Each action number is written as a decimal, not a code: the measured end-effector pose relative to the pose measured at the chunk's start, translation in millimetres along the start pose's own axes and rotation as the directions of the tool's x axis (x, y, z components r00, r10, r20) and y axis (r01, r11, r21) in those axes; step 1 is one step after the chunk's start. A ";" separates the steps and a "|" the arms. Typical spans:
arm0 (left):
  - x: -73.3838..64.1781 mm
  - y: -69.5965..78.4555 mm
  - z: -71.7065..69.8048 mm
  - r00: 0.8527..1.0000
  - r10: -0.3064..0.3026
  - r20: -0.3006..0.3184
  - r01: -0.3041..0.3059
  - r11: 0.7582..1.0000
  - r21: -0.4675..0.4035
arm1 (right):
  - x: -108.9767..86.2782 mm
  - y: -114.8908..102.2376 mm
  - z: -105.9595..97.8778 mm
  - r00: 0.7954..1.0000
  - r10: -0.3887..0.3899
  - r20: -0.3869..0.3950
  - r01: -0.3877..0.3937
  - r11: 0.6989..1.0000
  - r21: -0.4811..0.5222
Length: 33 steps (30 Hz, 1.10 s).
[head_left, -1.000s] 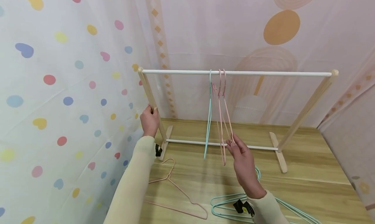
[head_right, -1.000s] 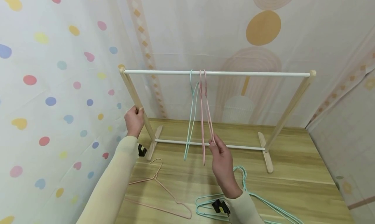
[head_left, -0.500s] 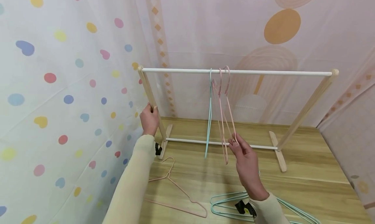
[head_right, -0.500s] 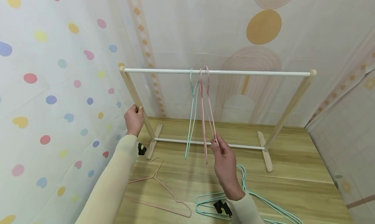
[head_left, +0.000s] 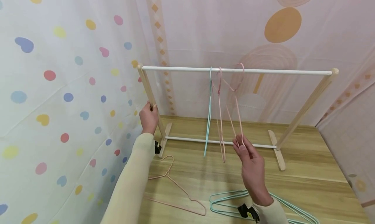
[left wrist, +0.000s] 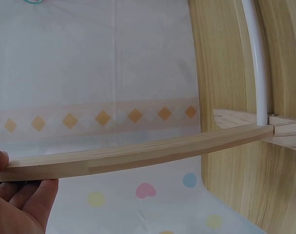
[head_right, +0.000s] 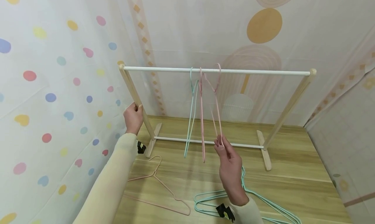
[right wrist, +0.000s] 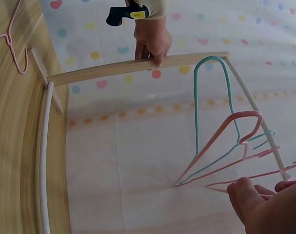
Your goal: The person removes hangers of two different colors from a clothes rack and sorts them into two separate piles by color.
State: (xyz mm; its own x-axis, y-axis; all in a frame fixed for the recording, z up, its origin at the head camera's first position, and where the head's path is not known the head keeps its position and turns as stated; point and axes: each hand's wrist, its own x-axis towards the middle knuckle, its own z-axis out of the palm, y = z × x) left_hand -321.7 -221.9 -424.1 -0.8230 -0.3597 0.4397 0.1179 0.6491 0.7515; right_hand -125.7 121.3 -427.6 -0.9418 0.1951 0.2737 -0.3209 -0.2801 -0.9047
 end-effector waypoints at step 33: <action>1.1 0.5 -0.9 1.000 -0.015 0.006 0.015 1.000 0.002 | -32.2 23.5 -45.8 0.996 -0.066 0.053 0.048 0.955 0.293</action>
State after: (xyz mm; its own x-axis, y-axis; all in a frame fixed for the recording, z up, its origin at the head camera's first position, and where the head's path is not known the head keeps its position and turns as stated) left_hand -322.0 -222.7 -422.8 -0.8279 -0.3656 0.4254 0.1044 0.6447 0.7573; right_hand -98.4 151.5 -472.7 -0.9224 0.1636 0.3500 -0.3811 -0.5333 -0.7552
